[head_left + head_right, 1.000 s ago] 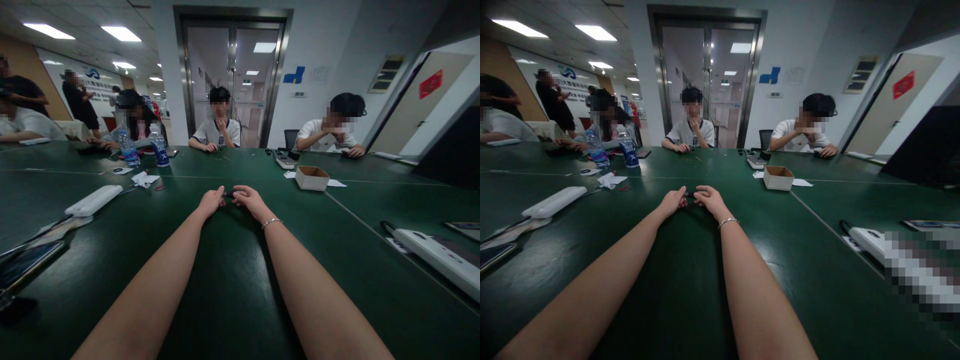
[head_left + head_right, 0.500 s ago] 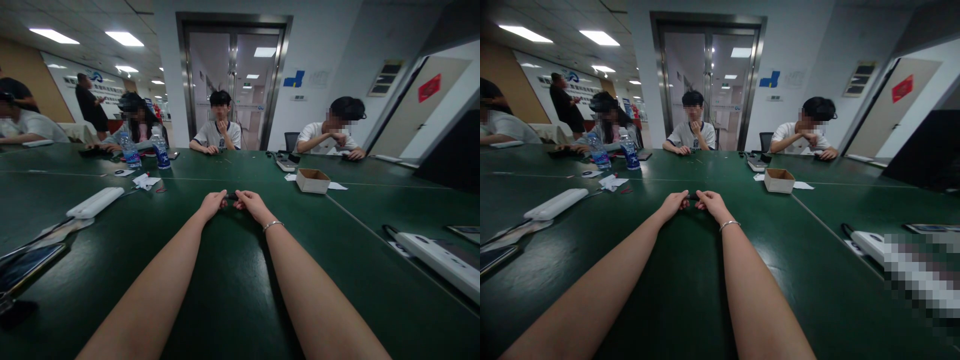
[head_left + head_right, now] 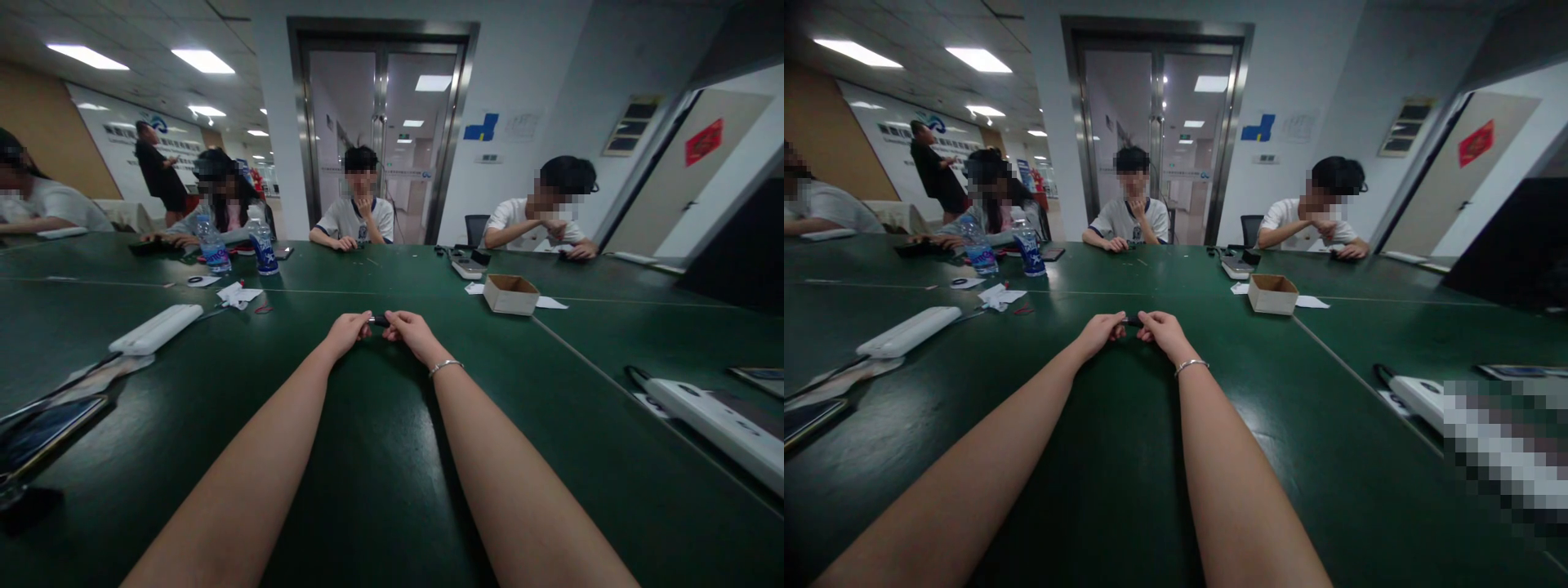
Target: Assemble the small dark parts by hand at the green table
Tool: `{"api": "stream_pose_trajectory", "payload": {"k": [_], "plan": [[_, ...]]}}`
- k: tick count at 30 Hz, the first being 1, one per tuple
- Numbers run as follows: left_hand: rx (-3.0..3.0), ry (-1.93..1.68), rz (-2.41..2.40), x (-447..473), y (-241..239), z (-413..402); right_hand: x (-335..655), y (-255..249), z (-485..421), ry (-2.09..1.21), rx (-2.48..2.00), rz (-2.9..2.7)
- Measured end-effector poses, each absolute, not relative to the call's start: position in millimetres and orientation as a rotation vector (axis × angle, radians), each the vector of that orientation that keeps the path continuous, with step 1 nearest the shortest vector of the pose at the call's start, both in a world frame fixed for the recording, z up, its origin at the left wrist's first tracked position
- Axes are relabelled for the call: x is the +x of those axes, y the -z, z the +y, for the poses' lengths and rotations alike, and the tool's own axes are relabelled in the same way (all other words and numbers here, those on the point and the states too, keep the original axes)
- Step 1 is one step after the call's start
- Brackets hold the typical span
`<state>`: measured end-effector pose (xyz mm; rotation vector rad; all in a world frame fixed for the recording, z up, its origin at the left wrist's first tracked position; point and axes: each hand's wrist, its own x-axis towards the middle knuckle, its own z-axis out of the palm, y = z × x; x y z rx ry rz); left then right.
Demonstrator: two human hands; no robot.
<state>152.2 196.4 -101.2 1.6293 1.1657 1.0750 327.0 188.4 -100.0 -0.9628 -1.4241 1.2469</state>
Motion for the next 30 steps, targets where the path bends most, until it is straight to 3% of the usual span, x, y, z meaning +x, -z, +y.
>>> {"api": "stream_pose_trajectory", "payload": {"k": [30], "plan": [[1.796, -1.003, 1.305, 148.7, 101.8, 195.8, 330.4, 99.5, 187.7, -1.321, -0.896, -1.39]]}}
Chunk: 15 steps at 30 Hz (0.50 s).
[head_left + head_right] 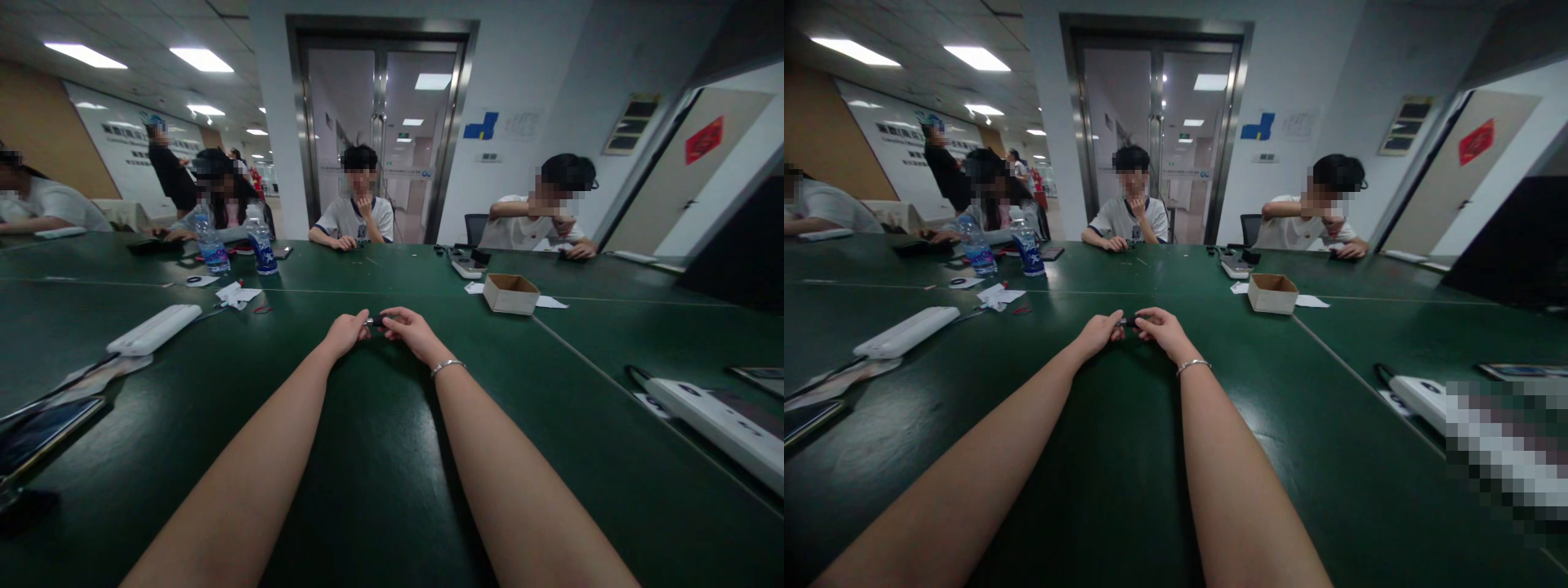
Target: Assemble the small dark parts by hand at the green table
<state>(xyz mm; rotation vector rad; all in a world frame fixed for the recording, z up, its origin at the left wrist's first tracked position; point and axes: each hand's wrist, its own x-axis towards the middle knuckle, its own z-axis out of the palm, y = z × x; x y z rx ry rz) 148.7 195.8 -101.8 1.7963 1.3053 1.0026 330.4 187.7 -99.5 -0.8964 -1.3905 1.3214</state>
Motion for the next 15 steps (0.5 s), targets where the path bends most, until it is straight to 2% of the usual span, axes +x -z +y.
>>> {"api": "stream_pose_trajectory", "payload": {"k": [15], "plan": [[1.718, -1.069, 1.285, 151.0, 109.1, 201.9, 329.2, 98.1, 187.3, -1.332, -0.932, -1.331]]}}
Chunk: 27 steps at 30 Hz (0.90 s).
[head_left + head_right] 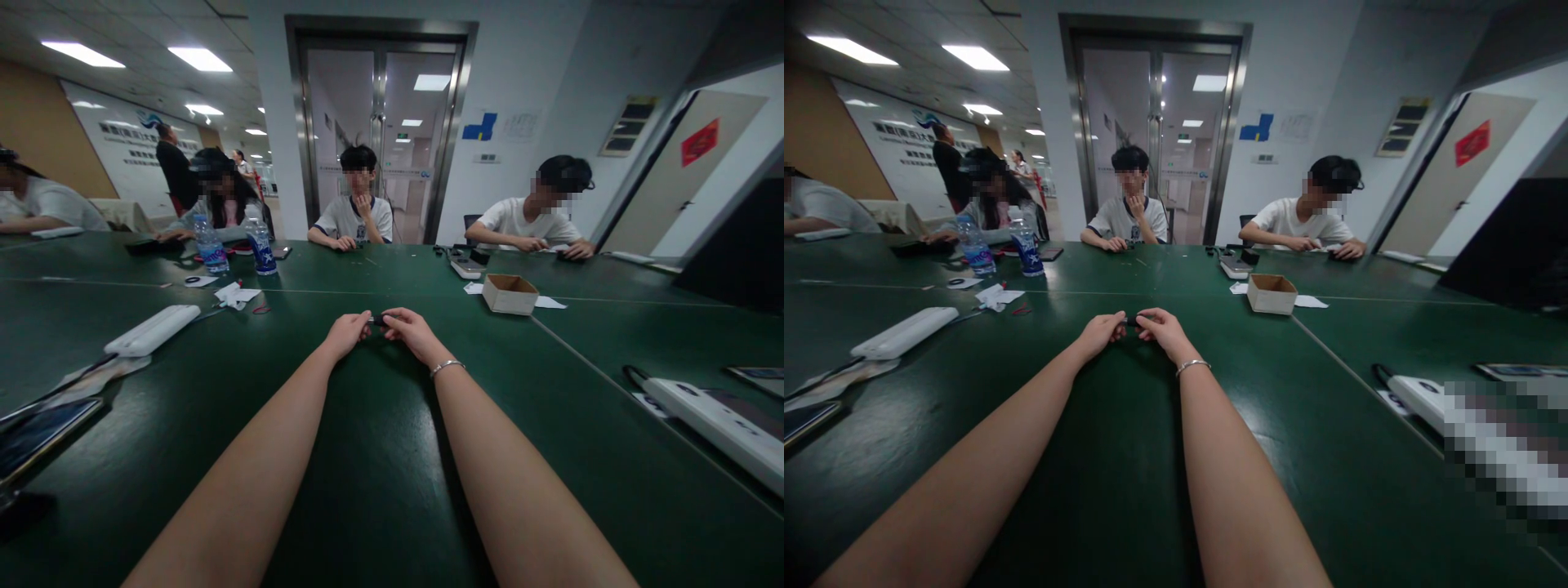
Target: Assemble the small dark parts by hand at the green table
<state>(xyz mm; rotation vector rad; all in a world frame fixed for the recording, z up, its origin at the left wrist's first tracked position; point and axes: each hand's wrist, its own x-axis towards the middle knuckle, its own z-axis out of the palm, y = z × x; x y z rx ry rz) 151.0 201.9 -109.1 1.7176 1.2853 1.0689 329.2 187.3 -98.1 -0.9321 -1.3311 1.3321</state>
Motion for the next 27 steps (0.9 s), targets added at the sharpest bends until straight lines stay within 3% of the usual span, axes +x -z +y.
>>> {"api": "stream_pose_trajectory", "payload": {"k": [27], "plan": [[1.741, -1.012, 1.299, 151.6, 106.7, 199.6, 327.1, 100.3, 190.1, -1.318, -0.944, -1.273]]}}
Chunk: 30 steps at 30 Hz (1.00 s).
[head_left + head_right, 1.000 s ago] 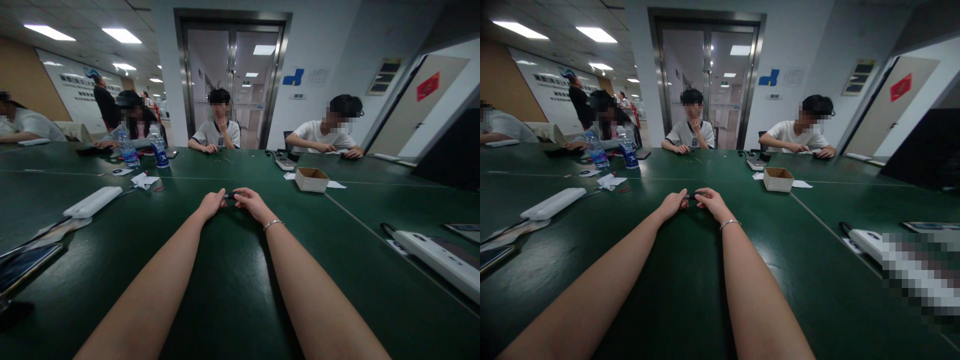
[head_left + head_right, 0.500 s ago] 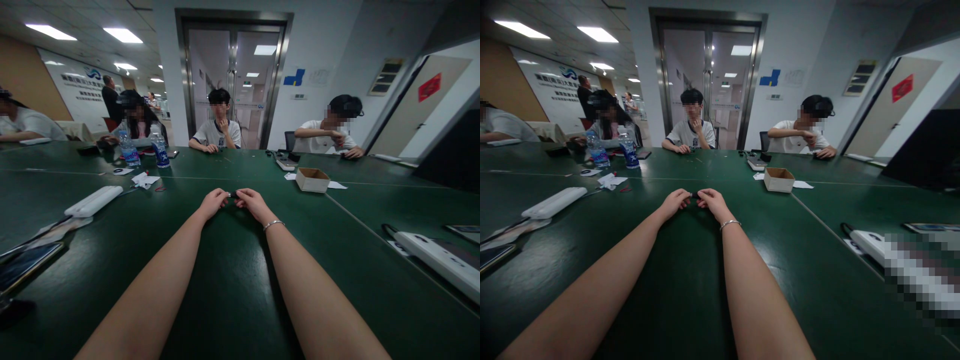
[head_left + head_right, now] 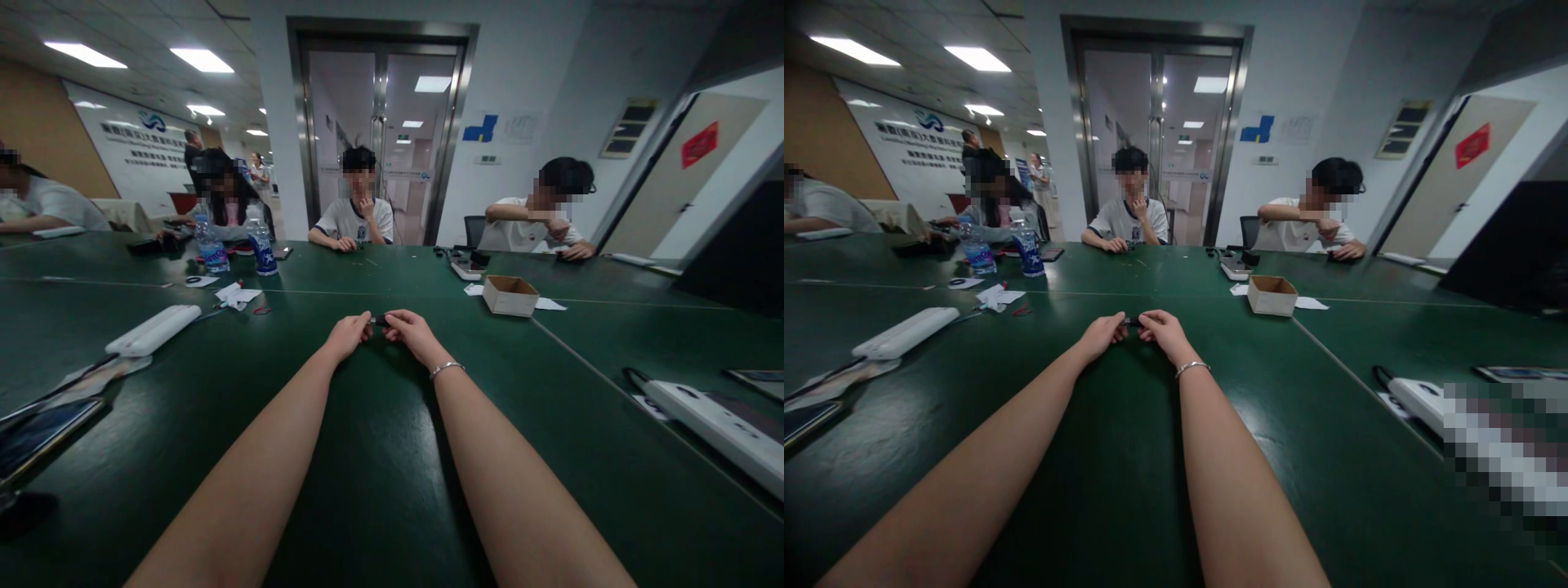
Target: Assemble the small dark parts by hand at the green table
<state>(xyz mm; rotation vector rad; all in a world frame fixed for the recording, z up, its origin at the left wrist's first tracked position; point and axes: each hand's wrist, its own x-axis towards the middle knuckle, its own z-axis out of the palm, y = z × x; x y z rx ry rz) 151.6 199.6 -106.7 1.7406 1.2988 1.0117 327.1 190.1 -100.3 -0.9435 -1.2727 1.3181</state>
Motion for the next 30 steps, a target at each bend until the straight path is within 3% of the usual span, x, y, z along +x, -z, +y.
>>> {"api": "stream_pose_trajectory", "payload": {"k": [30], "plan": [[1.704, -1.053, 1.237, 152.7, 106.8, 196.5, 325.6, 97.9, 187.7, -1.324, -0.963, -1.252]]}}
